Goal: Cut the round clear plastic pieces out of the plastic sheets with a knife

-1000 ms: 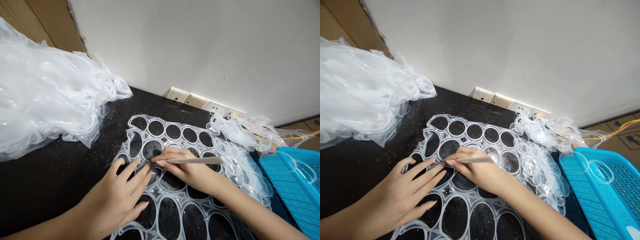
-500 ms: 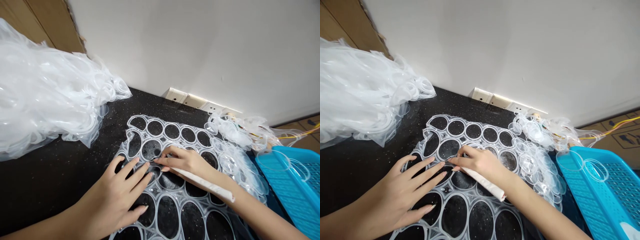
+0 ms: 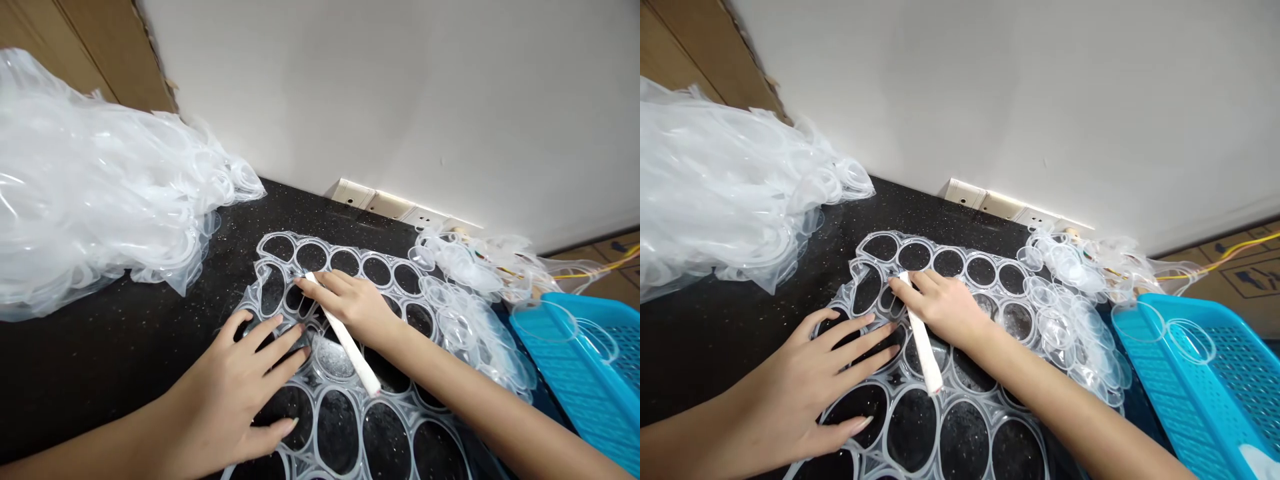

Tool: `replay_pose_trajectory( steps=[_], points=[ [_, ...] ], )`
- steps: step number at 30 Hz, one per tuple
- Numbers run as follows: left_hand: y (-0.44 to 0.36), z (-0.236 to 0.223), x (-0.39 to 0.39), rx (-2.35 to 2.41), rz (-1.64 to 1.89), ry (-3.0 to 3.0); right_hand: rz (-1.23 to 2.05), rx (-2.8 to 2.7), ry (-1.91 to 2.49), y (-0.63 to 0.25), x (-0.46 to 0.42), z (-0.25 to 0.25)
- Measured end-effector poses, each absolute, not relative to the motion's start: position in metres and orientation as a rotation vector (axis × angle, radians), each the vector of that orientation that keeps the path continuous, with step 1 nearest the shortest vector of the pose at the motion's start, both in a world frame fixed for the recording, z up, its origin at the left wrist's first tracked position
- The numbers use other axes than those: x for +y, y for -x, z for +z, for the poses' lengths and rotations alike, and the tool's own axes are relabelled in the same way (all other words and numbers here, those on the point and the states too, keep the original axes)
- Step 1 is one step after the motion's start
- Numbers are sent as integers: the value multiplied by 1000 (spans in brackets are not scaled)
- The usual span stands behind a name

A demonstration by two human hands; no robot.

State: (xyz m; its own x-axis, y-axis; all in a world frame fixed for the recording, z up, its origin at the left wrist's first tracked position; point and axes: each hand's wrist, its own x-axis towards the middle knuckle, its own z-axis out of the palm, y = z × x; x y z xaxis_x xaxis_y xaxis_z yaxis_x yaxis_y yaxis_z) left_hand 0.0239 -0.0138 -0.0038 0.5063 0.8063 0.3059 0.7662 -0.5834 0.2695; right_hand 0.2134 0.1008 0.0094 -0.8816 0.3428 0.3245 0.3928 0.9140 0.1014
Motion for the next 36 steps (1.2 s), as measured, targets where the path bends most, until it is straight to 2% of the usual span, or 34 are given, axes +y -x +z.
replay_pose_trajectory(
  steps=[7,13,17,21,24,26,31,36],
  points=[
    [-22,-4,-17,1347,541,-2662,217,-2361,945,-220,127,34],
    [-22,-6,-17,1340,547,-2655,147,-2138,1166,-242,137,59],
    [-22,-5,-16,1364,590,-2655,268,-1906,1242,-260,153,56],
    [-20,-5,-16,1353,569,-2692,602,-1583,1263,-280,169,61],
    [-20,-7,-16,1334,577,-2732,932,-1600,1280,-295,163,68],
    [-20,-9,-16,1343,604,-2719,1033,-1688,1337,-304,151,73],
    [-19,-10,-12,1275,631,-2780,925,-1902,1436,-313,116,80],
    [-14,2,5,1146,663,-2785,755,-2095,1311,-318,98,87]
  ],
)
